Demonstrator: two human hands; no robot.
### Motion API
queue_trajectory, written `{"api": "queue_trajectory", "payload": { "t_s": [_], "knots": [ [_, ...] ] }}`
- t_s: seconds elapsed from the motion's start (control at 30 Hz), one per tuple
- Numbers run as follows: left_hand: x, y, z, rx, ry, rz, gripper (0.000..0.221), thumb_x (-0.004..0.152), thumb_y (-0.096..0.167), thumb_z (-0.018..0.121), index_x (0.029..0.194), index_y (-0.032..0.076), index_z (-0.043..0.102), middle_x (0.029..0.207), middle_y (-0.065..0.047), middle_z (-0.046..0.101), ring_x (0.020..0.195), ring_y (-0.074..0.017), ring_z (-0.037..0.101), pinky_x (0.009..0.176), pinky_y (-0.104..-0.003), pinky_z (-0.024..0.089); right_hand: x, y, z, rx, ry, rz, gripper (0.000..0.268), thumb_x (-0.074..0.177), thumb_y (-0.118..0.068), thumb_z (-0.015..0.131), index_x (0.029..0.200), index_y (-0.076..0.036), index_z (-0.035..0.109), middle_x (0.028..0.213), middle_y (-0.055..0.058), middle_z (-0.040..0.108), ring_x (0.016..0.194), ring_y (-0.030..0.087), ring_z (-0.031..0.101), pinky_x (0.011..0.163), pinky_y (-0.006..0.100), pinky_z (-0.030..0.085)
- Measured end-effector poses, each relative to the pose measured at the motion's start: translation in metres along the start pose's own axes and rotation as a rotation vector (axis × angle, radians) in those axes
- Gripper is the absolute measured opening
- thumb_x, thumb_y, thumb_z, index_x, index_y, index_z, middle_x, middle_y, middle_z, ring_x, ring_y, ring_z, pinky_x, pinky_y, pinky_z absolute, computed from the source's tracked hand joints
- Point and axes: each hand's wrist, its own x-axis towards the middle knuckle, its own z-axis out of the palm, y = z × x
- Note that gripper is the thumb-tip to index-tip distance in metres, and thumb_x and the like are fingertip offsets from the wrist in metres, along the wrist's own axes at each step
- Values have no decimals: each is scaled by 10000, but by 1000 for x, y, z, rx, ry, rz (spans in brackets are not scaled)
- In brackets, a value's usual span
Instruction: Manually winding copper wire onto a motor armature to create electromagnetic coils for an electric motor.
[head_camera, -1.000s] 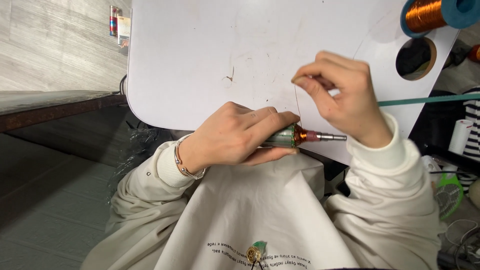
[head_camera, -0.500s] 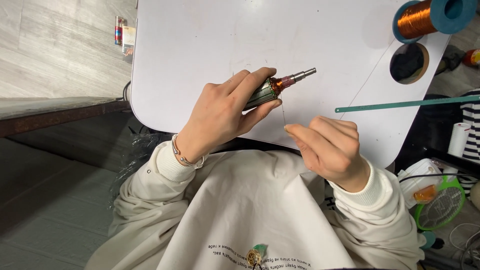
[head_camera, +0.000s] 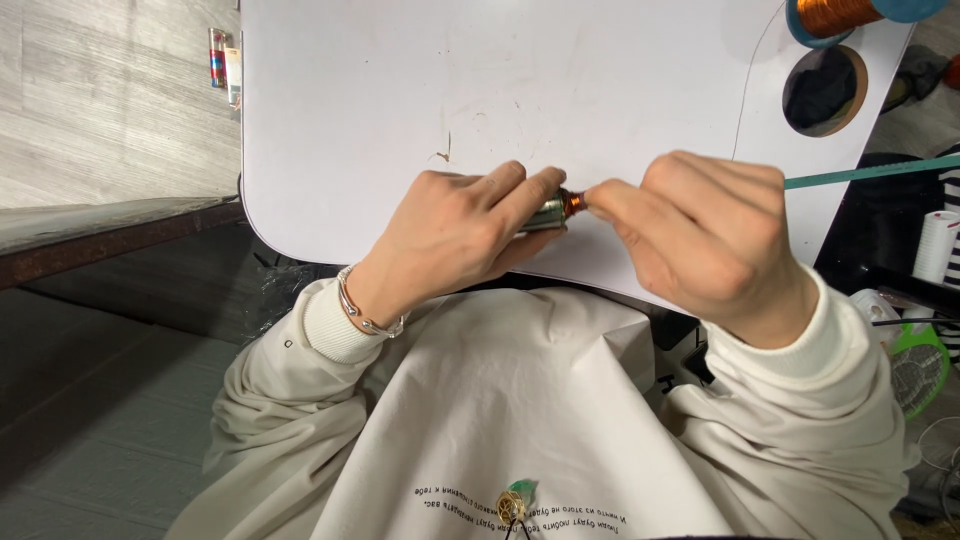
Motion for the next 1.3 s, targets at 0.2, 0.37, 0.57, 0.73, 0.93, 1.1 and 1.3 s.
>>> {"api": "queue_trajectory", "payload": {
  "t_s": [0.2, 0.37, 0.57, 0.73, 0.93, 1.1, 1.3],
  "knots": [
    [-2, 9, -3, -191, -20, 62, 355, 997, 281, 665, 1228, 17, 609, 857, -58, 615, 474, -158, 547, 433, -287, 428, 5, 17, 0, 110, -47, 97, 122, 841, 177, 795, 900, 83, 743, 699, 82, 490, 512, 174, 346, 481, 337, 270],
    [1, 13, -16, -365, 31, 88, 363, 985, 249, 686, 1206, -35, 631, 834, -74, 632, 470, -156, 495, 447, -277, 432, -3, 24, 12, 293, -56, 229, 113, 877, 180, 761, 912, 77, 732, 712, 82, 532, 537, 155, 331, 498, 294, 254],
    [-2, 5, -12, -442, 117, 33, 397, 984, 254, 699, 1226, -46, 601, 862, -83, 676, 529, -135, 541, 461, -240, 443, -26, 18, 34, 427, -18, 305, 170, 817, 180, 697, 918, 44, 707, 706, 75, 565, 535, 135, 372, 496, 272, 285],
    [-3, -3, -6, -315, 137, -71, 423, 987, 213, 731, 1294, -23, 560, 900, -72, 646, 572, -132, 538, 484, -251, 442, -22, -6, 30, 244, 4, 192, 142, 754, 159, 731, 854, 69, 687, 688, 94, 574, 495, 187, 419, 474, 322, 339],
    [0, 0, -2, -107, 114, -118, 394, 974, 217, 768, 1258, -5, 609, 876, -49, 580, 542, -138, 517, 450, -270, 405, -14, -12, 21, 101, -24, 138, 128, 786, 158, 727, 852, 60, 676, 669, 65, 472, 526, 177, 388, 477, 328, 323],
    [-2, -1, 6, 14, 48, -45, 361, 974, 253, 750, 1226, 39, 605, 850, -22, 569, 494, -105, 535, 428, -266, 390, -4, -7, 14, -14, -86, 32, 131, 827, 143, 756, 885, 32, 715, 728, 65, 546, 623, 195, 450, 656, 324, 391],
    [-4, 2, 0, -128, 19, 74, 348, 978, 268, 710, 1207, 17, 629, 820, -32, 576, 484, -145, 527, 448, -273, 440, 4, 13, 7, 149, -163, 66, 169, 788, 149, 766, 883, 26, 699, 736, 71, 513, 658, 220, 428, 735, 345, 382]
  ]
}}
